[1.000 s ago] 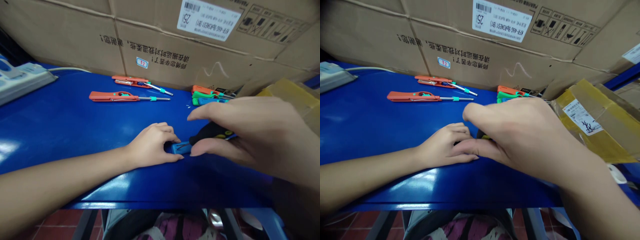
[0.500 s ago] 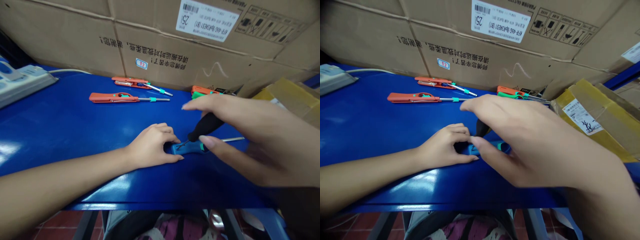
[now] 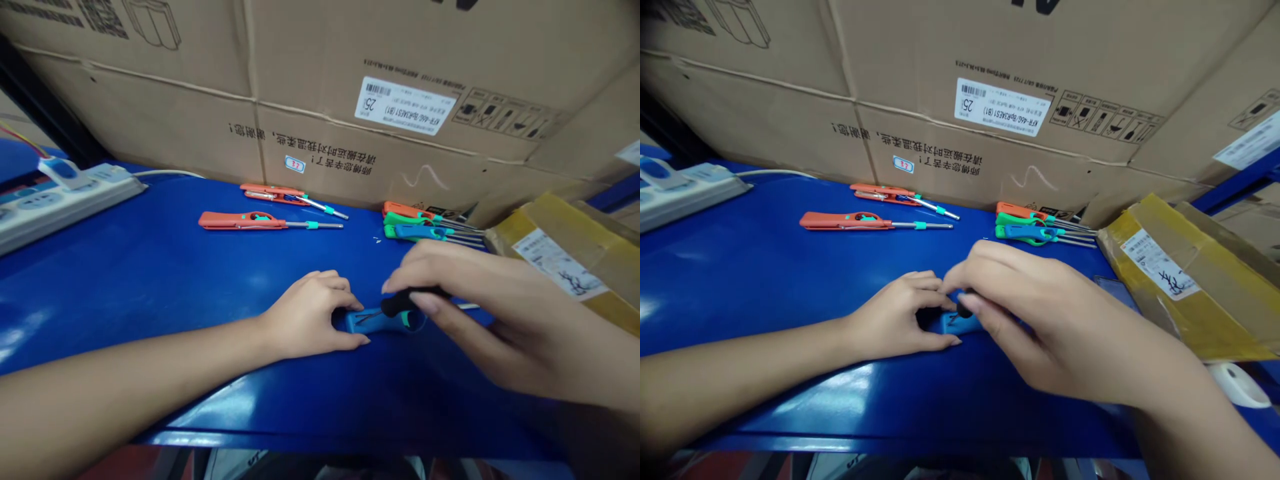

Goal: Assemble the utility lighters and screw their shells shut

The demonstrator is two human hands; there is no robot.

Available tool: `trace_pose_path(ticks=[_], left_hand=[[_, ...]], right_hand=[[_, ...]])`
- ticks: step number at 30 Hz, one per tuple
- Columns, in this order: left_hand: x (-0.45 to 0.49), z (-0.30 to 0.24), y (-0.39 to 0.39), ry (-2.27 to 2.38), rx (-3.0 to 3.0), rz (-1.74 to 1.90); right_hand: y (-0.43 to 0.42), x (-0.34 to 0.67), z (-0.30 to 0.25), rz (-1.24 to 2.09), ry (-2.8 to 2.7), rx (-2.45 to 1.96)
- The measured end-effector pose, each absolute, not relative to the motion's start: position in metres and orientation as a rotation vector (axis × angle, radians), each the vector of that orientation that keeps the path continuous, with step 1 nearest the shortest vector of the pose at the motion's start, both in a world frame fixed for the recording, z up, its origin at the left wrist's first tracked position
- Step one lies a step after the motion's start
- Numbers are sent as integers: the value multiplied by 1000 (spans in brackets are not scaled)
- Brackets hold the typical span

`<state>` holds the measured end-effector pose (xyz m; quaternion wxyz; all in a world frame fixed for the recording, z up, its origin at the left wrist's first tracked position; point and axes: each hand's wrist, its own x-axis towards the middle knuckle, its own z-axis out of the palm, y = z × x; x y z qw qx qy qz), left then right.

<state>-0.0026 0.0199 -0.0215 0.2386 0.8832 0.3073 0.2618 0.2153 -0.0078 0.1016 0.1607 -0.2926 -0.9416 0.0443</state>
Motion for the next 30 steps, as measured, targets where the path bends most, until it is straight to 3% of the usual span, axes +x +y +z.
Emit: trace_pose_path(ticks=[5,10,15,20,26,30], left_hand=[[-3,-21,20,849,2424,689],[-3,-22,21,838,2385,713],[-3,-21,20,866,2407,687],[-3,-22,20,836,2380,720],[-2,-22,20,855,2379,698],[-3,-23,19,847,2340,733]], right_hand=[[-8,219,91,-151,-2586,-895],[-13,222,94,65,-2629,-871],[-13,225,92,-123,-2649,-853],[-13,226,98,101,-2652,-840],[-9,221,97,-44,-2666,-929],[-11,216,98,63,-2732,-898]])
